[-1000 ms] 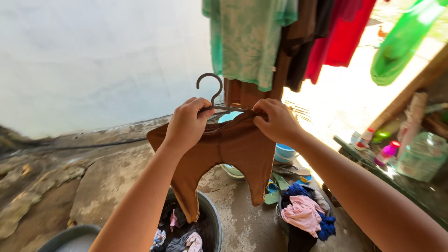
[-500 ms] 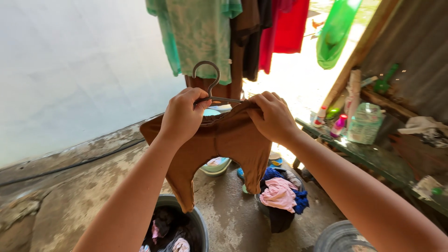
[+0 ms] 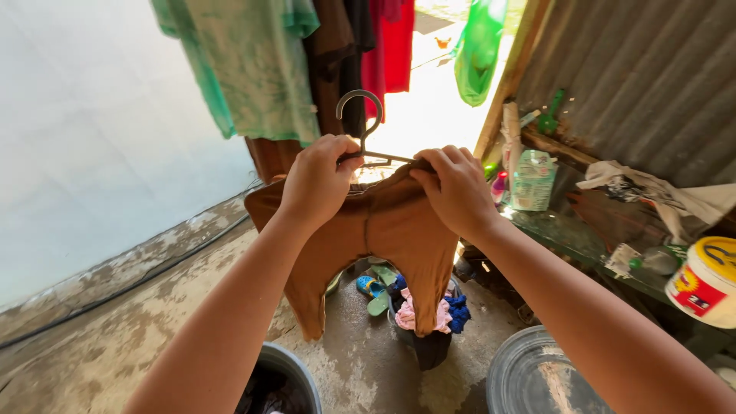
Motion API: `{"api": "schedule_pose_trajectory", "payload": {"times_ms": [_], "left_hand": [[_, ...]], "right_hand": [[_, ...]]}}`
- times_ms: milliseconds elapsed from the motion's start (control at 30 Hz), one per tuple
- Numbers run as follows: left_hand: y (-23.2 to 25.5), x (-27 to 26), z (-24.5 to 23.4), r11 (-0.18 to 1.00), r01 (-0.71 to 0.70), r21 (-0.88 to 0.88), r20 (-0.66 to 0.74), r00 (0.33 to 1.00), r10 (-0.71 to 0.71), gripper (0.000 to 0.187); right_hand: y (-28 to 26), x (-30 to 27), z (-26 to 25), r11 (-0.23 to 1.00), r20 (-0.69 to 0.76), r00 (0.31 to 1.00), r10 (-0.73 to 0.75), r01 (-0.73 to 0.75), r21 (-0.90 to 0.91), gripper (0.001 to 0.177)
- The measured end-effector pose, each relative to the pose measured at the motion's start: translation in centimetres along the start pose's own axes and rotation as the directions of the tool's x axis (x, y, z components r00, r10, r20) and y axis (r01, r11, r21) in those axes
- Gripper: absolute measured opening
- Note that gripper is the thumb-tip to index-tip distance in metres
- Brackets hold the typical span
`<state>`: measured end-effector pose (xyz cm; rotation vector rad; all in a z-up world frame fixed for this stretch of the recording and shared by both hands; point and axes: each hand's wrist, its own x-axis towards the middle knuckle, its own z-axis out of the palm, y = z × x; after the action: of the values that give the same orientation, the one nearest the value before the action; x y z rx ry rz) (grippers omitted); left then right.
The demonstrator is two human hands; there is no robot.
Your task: The person washes clothes in basins of water and hangs them up on hangers in an outdoor utility area.
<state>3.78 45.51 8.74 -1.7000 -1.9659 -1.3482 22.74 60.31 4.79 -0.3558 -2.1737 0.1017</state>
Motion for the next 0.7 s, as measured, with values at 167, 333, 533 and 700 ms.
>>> {"api": "schedule_pose_trajectory", "payload": {"times_ms": [167,333,533,700], "left_hand": [[3.0,1.4,1.7,1.000,0.011,0.010,0.048,0.999,-0.012,0.014],[4.5,3.1,4.8,0.996,-0.084,0.012,0.045,0.995,0.084,0.012],[6.1,6.0,8.9,0.973,-0.195,-0.121,0.031,0.979,0.200,0.013],[7.8,8.0,11.0,0.931,-0.357,-0.075,-0.064,0.934,0.353,0.018]], "right_hand": [[2.1,-0.6,-2.1,0.996,-0.048,0.995,0.083,-0.084,-0.007,0.018],[4.4,-0.6,-5.4,0.987,-0.074,0.984,0.163,-0.162,0.020,0.019],[7.9,-0.7,-9.6,0.981,-0.109,0.975,0.193,-0.193,0.011,0.021],[9.0,-0.3,-13.6,0.961,-0.126,0.957,0.261,-0.269,-0.058,0.022]]}}
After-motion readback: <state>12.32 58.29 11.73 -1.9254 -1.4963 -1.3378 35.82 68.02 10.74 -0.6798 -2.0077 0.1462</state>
